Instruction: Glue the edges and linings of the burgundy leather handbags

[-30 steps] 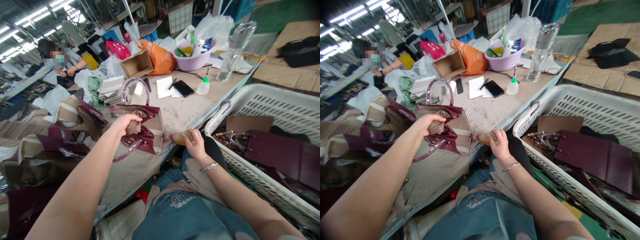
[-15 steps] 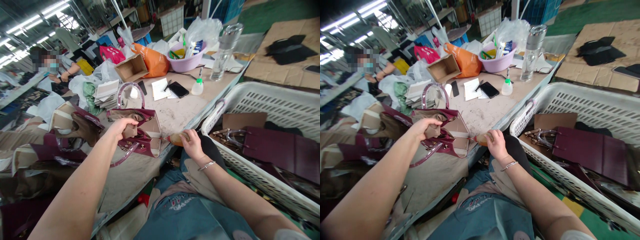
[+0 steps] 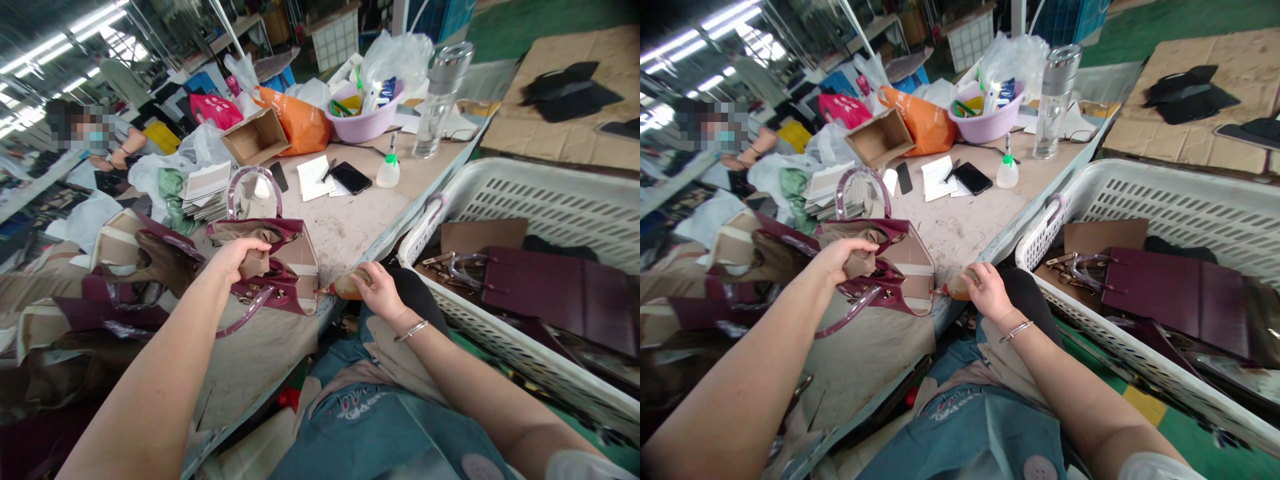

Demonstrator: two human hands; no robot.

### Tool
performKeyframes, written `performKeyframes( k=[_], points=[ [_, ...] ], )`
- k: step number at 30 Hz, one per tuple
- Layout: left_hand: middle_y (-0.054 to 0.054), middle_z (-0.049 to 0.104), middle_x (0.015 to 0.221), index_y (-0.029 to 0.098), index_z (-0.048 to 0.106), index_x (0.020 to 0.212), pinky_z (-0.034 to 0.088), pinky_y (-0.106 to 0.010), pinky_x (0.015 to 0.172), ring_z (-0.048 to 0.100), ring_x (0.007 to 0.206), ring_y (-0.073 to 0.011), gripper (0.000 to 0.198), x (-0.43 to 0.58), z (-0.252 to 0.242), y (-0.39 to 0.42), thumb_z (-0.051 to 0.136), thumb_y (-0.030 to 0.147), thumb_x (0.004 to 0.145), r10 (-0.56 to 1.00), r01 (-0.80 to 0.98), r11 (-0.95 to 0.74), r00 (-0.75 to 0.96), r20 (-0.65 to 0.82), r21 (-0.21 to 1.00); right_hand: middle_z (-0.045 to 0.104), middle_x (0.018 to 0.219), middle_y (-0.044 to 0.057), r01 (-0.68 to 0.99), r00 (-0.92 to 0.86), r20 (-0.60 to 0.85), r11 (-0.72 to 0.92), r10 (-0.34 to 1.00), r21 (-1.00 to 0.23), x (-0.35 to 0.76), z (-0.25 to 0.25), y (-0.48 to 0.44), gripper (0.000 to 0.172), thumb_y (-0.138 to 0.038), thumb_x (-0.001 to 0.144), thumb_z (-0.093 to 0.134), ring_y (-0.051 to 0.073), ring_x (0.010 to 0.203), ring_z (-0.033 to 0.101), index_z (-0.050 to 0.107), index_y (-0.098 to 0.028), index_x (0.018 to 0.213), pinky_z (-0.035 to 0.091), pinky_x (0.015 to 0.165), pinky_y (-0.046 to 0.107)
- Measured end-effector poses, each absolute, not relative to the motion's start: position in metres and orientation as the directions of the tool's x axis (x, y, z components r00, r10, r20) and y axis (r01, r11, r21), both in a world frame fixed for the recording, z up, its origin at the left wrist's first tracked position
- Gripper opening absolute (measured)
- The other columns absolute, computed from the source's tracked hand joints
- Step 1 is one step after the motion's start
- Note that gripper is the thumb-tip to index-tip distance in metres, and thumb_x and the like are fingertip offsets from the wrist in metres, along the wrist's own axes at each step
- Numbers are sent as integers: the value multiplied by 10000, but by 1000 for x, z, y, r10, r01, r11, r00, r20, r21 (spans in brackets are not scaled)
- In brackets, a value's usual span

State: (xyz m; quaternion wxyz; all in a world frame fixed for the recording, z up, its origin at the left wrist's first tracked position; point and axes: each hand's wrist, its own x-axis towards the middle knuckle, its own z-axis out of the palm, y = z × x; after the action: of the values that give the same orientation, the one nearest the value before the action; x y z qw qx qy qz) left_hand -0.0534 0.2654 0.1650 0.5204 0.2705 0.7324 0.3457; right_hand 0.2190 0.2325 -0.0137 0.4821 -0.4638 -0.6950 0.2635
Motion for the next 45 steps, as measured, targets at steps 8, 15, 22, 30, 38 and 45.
performKeyframes(
  k=[8, 15, 22, 30, 38, 45],
  points=[
    [-38, 610, 492, 134, 600, 601, 470, -267, 330, 555, 369, -171, 126, -53, 163, 266, 692, 99, 521, 760, 16, 609, -298, -578, 793, 551, 849, 56, 411, 31, 462, 411, 886, -814, 217, -13, 238, 82, -267, 854, 550, 212, 819, 551, 574, -221, 918, 484, 754, 358],
    [-38, 596, 482, 125, 601, 574, 456, -279, 308, 546, 369, -175, 110, -50, 165, 264, 691, 100, 516, 756, 32, 612, -317, -572, 790, 556, 845, 52, 413, -8, 416, 382, 909, -827, 214, -19, 239, 114, -315, 861, 559, 207, 794, 558, 569, -222, 924, 490, 749, 360],
    [-32, 602, 499, 130, 599, 624, 467, -280, 327, 553, 377, -177, 155, -53, 165, 263, 703, 101, 512, 766, 35, 600, -312, -562, 799, 569, 854, 57, 406, 29, 409, 363, 912, -839, 213, -19, 239, 120, -308, 854, 566, 211, 810, 564, 571, -214, 928, 492, 758, 363],
    [-29, 588, 480, 124, 584, 585, 453, -276, 314, 540, 363, -172, 138, -52, 166, 262, 697, 105, 507, 764, 29, 596, -327, -556, 803, 598, 879, 59, 380, -79, 355, 358, 931, -853, 215, -16, 236, 155, -347, 858, 566, 205, 814, 586, 577, -213, 936, 497, 745, 345],
    [-29, 586, 477, 124, 583, 586, 449, -278, 310, 536, 363, -173, 142, -56, 163, 262, 700, 114, 505, 770, 23, 587, -327, -548, 810, 572, 842, 45, 277, -300, 408, 488, 862, -827, 220, -12, 223, 129, -340, 881, 559, 191, 798, 572, 566, -219, 924, 497, 733, 334],
    [-28, 581, 473, 125, 586, 578, 453, -289, 313, 536, 365, -179, 146, -57, 162, 263, 707, 126, 497, 769, 29, 590, -326, -550, 807, 545, 858, 55, 302, -267, 545, 607, 794, -736, 222, -7, 217, 92, -270, 880, 566, 189, 802, 534, 554, -218, 955, 490, 718, 339]
  ],
)
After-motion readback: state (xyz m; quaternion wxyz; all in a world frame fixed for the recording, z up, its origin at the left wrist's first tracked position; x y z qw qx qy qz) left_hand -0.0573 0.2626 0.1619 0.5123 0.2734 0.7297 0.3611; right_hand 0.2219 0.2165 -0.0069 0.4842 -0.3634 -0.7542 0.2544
